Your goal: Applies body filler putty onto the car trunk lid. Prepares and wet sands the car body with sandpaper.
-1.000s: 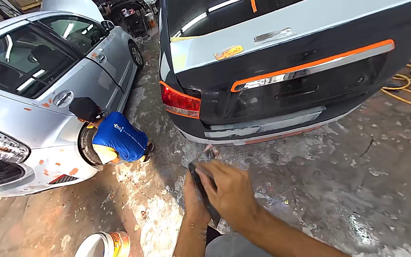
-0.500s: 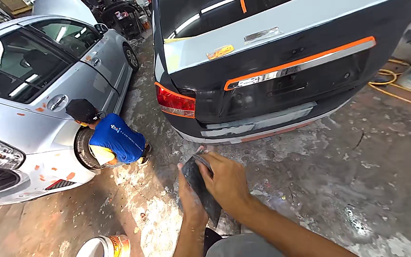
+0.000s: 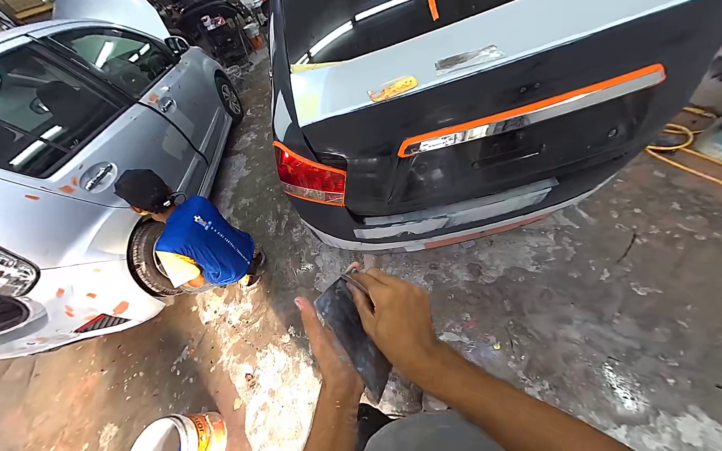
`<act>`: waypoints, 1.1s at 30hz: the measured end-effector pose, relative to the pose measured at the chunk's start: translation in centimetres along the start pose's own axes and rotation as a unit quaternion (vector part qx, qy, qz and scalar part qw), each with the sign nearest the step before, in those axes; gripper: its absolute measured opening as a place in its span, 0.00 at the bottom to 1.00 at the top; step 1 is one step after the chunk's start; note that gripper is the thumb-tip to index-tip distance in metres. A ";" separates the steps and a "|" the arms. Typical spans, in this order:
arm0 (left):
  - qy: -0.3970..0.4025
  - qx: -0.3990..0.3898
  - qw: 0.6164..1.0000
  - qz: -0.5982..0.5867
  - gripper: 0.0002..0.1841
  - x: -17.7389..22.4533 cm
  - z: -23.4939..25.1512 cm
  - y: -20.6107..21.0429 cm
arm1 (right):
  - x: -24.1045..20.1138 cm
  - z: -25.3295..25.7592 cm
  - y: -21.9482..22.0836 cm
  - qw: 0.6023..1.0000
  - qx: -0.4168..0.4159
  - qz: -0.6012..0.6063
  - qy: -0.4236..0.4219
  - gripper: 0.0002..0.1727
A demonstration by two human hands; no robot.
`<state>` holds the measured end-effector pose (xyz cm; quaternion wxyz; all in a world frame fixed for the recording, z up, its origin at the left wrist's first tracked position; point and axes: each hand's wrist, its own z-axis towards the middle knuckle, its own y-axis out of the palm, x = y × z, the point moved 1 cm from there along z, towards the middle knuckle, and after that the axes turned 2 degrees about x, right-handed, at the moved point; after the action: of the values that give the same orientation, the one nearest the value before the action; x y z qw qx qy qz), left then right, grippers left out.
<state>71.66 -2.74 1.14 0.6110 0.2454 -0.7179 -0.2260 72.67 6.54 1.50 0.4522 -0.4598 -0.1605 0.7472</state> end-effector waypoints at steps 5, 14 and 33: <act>-0.001 -0.014 1.000 0.000 0.49 0.0 1.0 0.1 | -0.5 -1.4 -0.5 0.999 0.014 0.000 -0.029 0.11; -0.015 -0.012 1.000 -0.008 0.46 -0.4 1.7 0.1 | 1.0 -0.9 0.5 1.000 0.024 -0.008 -0.005 0.11; 0.009 -0.027 1.000 0.009 0.43 0.0 1.8 1.1 | 1.6 -0.2 0.8 0.999 0.026 -0.034 -0.025 0.10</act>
<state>69.78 -1.84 1.53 0.6260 0.2242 -0.7081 -0.2377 72.16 7.39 0.01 0.4846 -0.4239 -0.1677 0.7466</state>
